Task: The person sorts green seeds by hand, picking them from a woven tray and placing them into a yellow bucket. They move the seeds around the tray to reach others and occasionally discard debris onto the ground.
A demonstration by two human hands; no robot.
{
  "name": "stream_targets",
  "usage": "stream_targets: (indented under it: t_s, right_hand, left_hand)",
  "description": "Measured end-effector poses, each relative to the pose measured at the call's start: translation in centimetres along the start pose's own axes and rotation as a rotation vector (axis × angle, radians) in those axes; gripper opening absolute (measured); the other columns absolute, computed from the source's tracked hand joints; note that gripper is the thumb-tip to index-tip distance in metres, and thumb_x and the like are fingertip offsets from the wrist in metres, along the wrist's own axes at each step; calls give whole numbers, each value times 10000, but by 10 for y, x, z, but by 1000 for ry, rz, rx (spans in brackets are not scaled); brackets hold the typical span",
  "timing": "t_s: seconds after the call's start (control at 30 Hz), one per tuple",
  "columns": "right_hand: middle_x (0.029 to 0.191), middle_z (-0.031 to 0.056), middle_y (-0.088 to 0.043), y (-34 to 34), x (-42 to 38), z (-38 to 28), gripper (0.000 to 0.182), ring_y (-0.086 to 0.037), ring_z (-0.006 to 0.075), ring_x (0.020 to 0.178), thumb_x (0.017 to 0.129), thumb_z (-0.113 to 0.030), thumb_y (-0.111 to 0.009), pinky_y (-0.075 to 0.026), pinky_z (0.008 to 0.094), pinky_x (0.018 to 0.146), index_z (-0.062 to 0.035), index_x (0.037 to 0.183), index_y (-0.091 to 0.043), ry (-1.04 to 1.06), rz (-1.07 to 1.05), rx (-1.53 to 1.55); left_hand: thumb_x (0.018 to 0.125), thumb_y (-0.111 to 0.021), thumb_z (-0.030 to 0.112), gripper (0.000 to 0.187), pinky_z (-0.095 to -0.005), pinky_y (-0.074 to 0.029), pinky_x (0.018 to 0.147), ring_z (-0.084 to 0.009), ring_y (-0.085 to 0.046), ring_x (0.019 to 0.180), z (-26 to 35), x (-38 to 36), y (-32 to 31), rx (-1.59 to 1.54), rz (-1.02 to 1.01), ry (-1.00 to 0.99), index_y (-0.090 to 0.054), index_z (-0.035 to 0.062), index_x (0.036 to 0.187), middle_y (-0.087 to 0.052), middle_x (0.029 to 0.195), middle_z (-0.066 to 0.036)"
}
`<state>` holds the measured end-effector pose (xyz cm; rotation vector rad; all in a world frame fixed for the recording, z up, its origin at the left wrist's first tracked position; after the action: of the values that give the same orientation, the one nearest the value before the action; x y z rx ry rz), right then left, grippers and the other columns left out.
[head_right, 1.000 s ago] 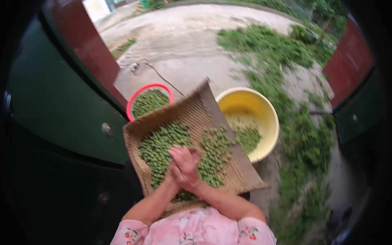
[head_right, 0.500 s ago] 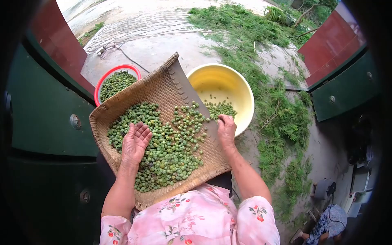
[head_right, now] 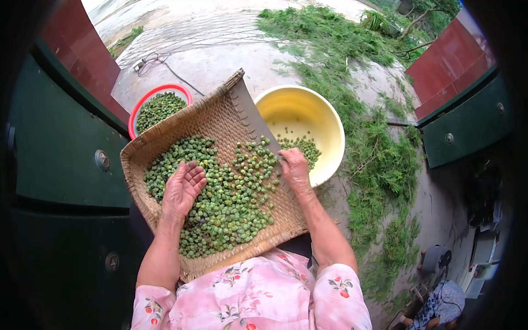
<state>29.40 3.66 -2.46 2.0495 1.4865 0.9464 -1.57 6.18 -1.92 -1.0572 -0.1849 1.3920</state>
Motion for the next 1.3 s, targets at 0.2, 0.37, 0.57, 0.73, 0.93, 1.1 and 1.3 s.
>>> stream_targets:
  t_s: [0.2,0.37,0.57,0.73,0.93,1.1,1.3]
  right_hand:
    - [966,70,-543,-14,0,-13,341,-537,256,959,697,12,-654,-465,355,836,-114,1013,-635,118,-154,-233]
    - [970,72,-541,-19,2,-22,291,-546,257,946,738,-29,-645,-480,368,811,-120,1013,-622,158,-222,-294]
    - [952,82,-543,-25,2,-17,246,-555,268,929,757,-42,-635,-489,381,779,-99,995,-615,203,-232,-263]
    - [889,107,-562,-13,0,-11,247,-575,280,873,712,18,-628,-477,356,774,-53,948,-618,185,-112,-76]
    - [897,87,-595,29,3,30,259,-597,224,800,721,17,-631,-491,310,698,-65,966,-643,-59,99,-46]
    - [1031,133,-616,45,0,13,277,-613,252,961,743,-8,-648,-507,331,823,-55,1016,-647,32,161,-303]
    - [1132,118,-557,-3,-21,-14,358,-616,255,893,708,-17,-687,-509,327,804,-43,1053,-596,117,-386,-39]
  left_hand:
    - [950,-511,284,342,-313,-570,708,-197,-627,811,0,1,-3,41,-30,4,-542,-38,1062,-614,908,-113]
    - [947,-519,277,333,-306,-571,705,-195,-628,810,1,1,-6,78,-52,5,-539,-33,1065,-615,910,-115]
    - [947,-521,264,320,-306,-570,705,-197,-630,805,0,2,-7,96,-66,12,-535,-32,1068,-618,918,-122]
    - [948,-519,251,311,-308,-567,707,-200,-631,806,0,3,-6,105,-73,16,-532,-33,1073,-619,921,-125]
    - [950,-517,249,324,-314,-564,711,-203,-630,804,0,3,-9,117,-90,22,-528,-48,1079,-619,917,-132]
    - [951,-513,244,321,-311,-562,719,-201,-628,821,0,3,-9,120,-111,12,-525,-47,1086,-618,930,-133]
    - [950,-514,243,310,-303,-563,720,-198,-624,828,1,2,-10,133,-101,17,-528,-35,1086,-613,932,-125]
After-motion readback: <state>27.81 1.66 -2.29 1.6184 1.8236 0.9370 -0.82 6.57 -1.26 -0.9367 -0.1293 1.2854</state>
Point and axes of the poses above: each hand's wrist, its own x-axis towards the middle knuckle, its own y-axis out of the back of the hand, z = x × y, the point moved 7 cm from there along x, towards the middle knuckle
